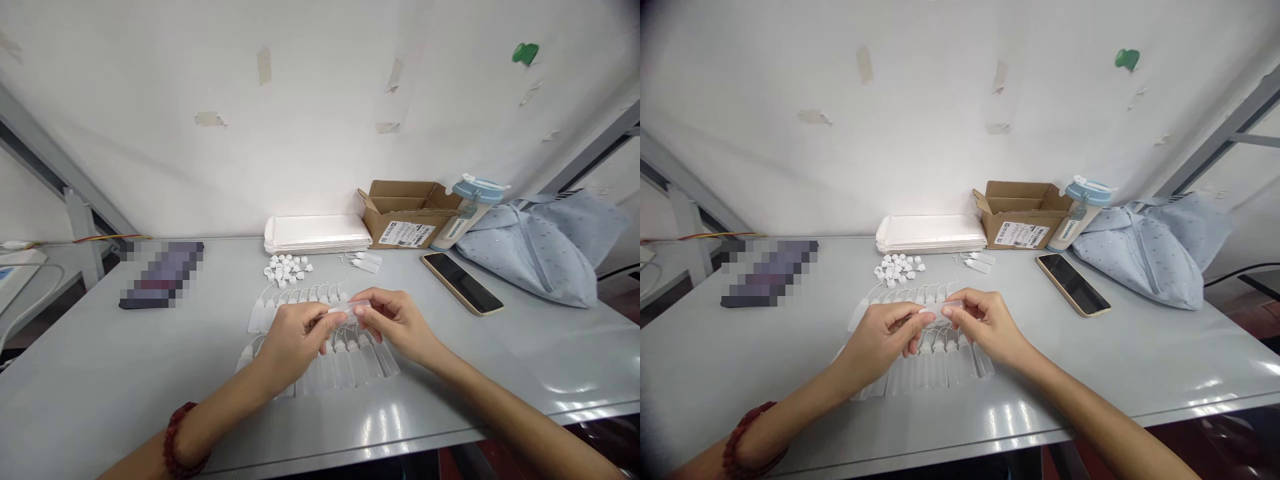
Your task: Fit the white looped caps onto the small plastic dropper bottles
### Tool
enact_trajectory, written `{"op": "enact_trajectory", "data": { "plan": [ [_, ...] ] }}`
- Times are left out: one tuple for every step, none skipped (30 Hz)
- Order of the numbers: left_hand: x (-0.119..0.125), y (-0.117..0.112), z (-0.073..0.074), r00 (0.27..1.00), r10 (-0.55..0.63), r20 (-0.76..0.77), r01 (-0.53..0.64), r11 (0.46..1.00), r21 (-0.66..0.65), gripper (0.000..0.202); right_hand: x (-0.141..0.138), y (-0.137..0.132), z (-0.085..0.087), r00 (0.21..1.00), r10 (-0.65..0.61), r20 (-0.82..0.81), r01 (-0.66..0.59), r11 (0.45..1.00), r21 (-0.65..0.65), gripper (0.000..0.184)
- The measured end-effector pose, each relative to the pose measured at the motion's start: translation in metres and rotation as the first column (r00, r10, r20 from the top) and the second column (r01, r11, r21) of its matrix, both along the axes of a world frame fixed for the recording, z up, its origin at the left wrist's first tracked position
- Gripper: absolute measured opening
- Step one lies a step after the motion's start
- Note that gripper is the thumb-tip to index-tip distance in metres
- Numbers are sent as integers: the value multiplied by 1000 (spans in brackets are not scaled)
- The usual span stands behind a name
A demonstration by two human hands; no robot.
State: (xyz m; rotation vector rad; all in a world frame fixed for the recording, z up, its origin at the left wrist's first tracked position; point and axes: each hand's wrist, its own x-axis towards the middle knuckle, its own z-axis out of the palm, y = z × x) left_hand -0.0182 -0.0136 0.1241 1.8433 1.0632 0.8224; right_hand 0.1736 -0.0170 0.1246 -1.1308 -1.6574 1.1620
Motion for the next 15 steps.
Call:
{"op": "enact_trajectory", "data": {
  "plan": [
    [-1, 0, -2, 998, 15, -60, -1, 976, 218, 36, 1, 1, 0, 1000, 14, -19, -15, 999, -40, 29],
    [-1, 0, -4, 993, 32, -115, 18, 912, 409, 32, 1, 1, 0, 999, 28, -37, -31, 997, -77, 30],
    [-2, 0, -6, 985, 47, -164, 51, 836, 546, 28, 2, 2, 0, 998, 40, -56, -46, 993, -109, 32],
    [-3, 1, -8, 978, 57, -201, 83, 776, 626, 26, 2, 3, 1, 996, 49, -73, -59, 989, -136, 33],
    [-3, 1, -8, 974, 64, -219, 100, 744, 660, 25, 3, 3, 1, 995, 51, -89, -65, 986, -154, 34],
    [-3, 2, -8, 974, 66, -219, 98, 745, 660, 23, 3, 3, 1, 994, 48, -100, -64, 984, -165, 34],
    [-3, 2, -7, 978, 62, -200, 79, 776, 626, 22, 2, 4, 1, 993, 45, -107, -62, 984, -169, 34],
    [-2, 1, -5, 985, 45, -167, 55, 834, 549, 21, 2, 3, 2, 993, 39, -113, -57, 985, -164, 33],
    [-1, 1, -2, 992, 17, -125, 38, 905, 425, 22, 2, 3, 2, 992, 33, -120, -51, 987, -152, 33],
    [-1, 0, 1, 997, -14, -78, 34, 964, 264, 24, 1, 3, 3, 992, 28, -124, -46, 989, -140, 32],
    [-1, -1, 4, 999, -43, -30, 46, 995, 92, 27, 1, 2, 3, 992, 27, -121, -43, 991, -127, 32],
    [0, -2, 7, 998, -65, 20, 66, 996, -59, 31, 1, 2, 4, 993, 30, -112, -42, 993, -112, 31],
    [0, -2, 10, 995, -74, 71, 86, 981, -172, 36, 1, 1, 4, 995, 31, -95, -39, 995, -89, 30],
    [0, -2, 11, 991, -72, 115, 99, 964, -248, 39, 1, 0, 3, 998, 27, -62, -30, 998, -48, 28],
    [0, -2, 12, 987, -64, 151, 108, 947, -301, 41, 1, 0, 2, 1000, 16, -15, -16, 1000, 20, 27]
  ]
}}
